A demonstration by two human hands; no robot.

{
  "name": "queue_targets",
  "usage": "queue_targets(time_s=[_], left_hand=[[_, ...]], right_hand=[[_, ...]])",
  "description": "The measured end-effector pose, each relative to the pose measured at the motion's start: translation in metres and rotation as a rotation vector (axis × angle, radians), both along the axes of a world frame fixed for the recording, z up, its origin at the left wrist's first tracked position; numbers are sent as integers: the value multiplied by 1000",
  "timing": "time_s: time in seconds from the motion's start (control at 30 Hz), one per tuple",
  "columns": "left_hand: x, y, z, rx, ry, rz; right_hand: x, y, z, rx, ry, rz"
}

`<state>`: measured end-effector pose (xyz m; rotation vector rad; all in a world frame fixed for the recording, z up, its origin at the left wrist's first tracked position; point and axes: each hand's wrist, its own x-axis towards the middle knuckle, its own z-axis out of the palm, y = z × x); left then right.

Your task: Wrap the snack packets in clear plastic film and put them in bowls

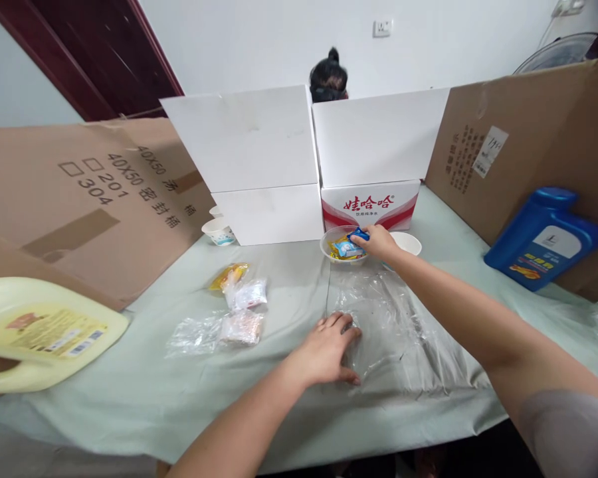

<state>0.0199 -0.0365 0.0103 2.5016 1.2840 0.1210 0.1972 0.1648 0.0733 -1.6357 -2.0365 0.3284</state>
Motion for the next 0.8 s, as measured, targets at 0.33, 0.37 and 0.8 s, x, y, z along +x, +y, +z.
queue_targets(time_s=[0.33,0.37,0.8], left_hand=[[-5,-5,9,86,48,71],[-9,-5,10,98,55,88],[-34,12,35,282,-224,111]], right_hand=[[34,-92,-17,68,-166,602],[43,-105,-25,-6,-219,732],[113,-167,-45,-167,-89,907]])
